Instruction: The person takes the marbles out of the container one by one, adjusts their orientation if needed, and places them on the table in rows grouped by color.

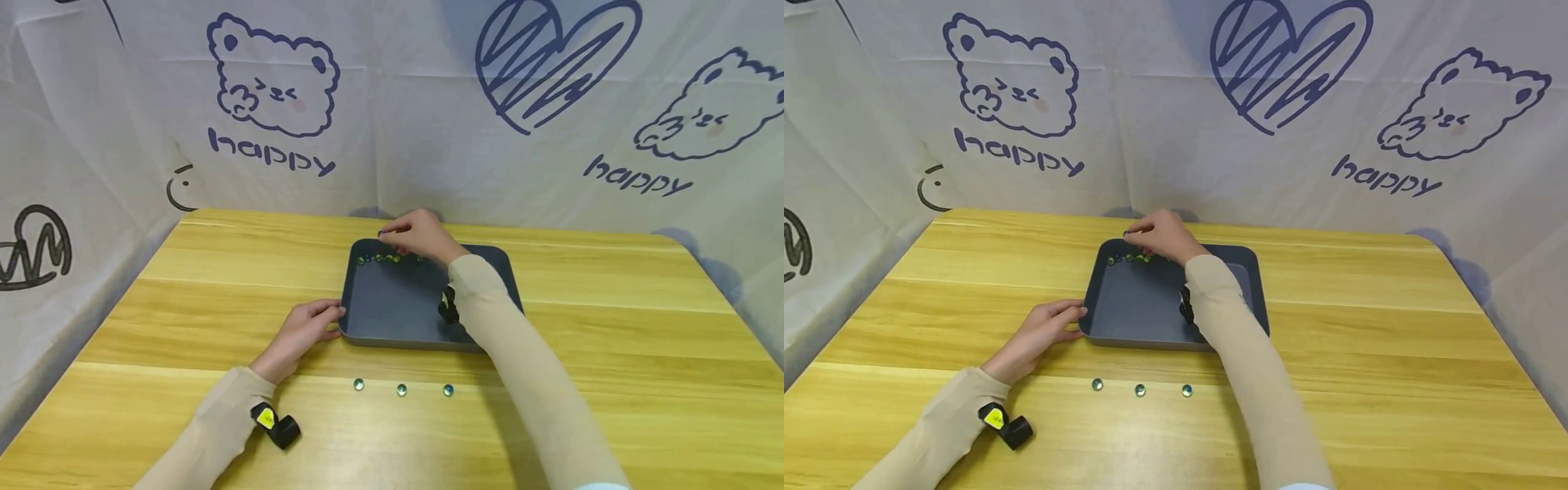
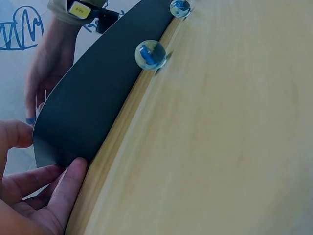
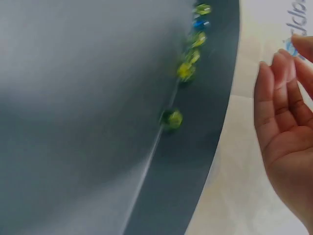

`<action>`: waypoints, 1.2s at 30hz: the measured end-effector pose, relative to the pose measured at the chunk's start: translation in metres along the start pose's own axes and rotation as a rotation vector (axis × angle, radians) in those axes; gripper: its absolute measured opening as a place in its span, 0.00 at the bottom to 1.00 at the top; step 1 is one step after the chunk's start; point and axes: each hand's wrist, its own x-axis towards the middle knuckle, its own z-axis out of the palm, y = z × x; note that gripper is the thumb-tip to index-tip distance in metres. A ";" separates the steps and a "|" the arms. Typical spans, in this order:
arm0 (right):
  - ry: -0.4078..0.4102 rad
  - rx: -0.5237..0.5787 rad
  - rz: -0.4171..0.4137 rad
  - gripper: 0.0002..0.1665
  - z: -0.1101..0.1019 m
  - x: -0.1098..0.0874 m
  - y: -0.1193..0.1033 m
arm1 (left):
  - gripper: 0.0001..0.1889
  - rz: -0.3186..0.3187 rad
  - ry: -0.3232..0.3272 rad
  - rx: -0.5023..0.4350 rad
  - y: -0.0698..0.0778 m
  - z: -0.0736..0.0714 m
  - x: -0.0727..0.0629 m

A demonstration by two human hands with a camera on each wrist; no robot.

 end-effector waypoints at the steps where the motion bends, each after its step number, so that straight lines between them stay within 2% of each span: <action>1: -0.007 -0.012 -0.014 0.17 -0.002 -0.002 0.001 | 0.22 0.001 0.000 -0.001 0.000 0.000 0.000; 4: -0.037 -0.037 -0.060 0.17 -0.007 -0.008 0.001 | 0.23 -0.004 0.007 0.000 0.000 -0.001 0.000; 7: -0.055 -0.012 -0.080 0.18 -0.011 -0.013 0.001 | 0.23 -0.009 0.013 -0.002 0.000 -0.002 0.000; 17: -0.111 0.023 -0.099 0.19 -0.023 -0.027 0.006 | 0.23 0.009 0.004 -0.002 0.000 -0.003 -0.002; 25: -0.079 0.053 -0.111 0.17 -0.029 -0.045 0.005 | 0.23 0.003 0.003 -0.003 0.001 -0.002 -0.001; 32: -0.081 0.049 -0.209 0.16 -0.031 -0.069 0.013 | 0.23 0.004 -0.003 -0.004 0.002 -0.001 0.000; 36: -0.066 0.059 -0.225 0.15 -0.034 -0.082 0.017 | 0.23 -0.003 -0.001 -0.005 0.001 -0.001 0.000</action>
